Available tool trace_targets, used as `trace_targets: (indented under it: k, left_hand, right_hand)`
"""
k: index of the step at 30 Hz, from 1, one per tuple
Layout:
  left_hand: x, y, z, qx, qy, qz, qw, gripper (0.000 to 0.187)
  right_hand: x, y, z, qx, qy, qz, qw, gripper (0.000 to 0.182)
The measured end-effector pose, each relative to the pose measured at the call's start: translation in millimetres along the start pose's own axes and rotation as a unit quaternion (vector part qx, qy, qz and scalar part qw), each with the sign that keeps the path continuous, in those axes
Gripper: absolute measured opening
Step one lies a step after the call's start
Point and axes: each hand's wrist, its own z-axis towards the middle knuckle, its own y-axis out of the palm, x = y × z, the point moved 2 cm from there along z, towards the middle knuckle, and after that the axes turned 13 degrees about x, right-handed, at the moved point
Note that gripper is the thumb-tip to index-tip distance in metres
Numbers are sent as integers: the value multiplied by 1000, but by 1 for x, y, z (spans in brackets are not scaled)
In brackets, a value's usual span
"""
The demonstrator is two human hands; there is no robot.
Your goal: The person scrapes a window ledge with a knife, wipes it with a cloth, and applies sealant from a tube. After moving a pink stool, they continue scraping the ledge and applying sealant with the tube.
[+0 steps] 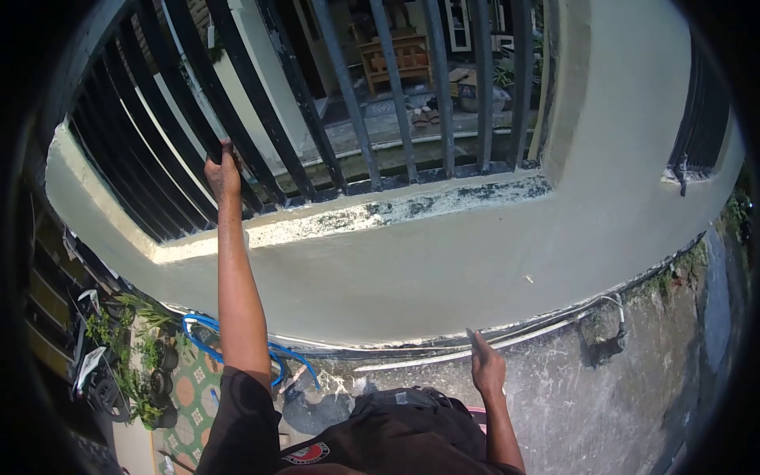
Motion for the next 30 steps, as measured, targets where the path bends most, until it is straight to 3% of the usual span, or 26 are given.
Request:
trace_targets:
  k: [5, 10, 14, 17, 19, 25, 27, 28, 29, 30]
  left_hand:
    - [-4, 0, 1, 4, 7, -2, 1000, 33]
    - [-12, 0, 6, 17, 22, 22, 999, 36]
    - [-9, -4, 9, -22, 22, 32, 999, 38]
    - [-10, -5, 9, -25, 19, 33, 999, 34]
    - [-14, -3, 9, -12, 31, 21, 999, 32]
    - [-6, -4, 4, -2, 22, 21, 1000, 27]
    - [-9, -2, 7, 1, 29, 15, 999, 25]
    - [-9, -3, 7, 4, 34, 20, 999, 25]
    - [-5, -5, 6, 9, 39, 25, 999, 25]
    - [-2, -6, 4, 16, 30, 40, 999, 26]
  right_hand:
    - [-10, 5, 6, 9, -27, 26, 999, 49]
    - [-50, 5, 50, 16, -123, 31, 992, 52]
    - [-103, -3, 79, 12, -165, 41, 985, 51]
    - [-132, -4, 95, 46, -253, 57, 965, 53]
    - [-155, -9, 107, 33, -222, 170, 960, 54]
    - [-278, -56, 168, 86, -384, 220, 893, 52]
    - [-316, -67, 187, 136, -503, 149, 840, 56]
    - [-332, -74, 189, 132, -508, 149, 838, 56]
    - [-350, -78, 189, 123, -548, -38, 826, 59]
    - [-356, -76, 189, 120, -555, -38, 822, 59]
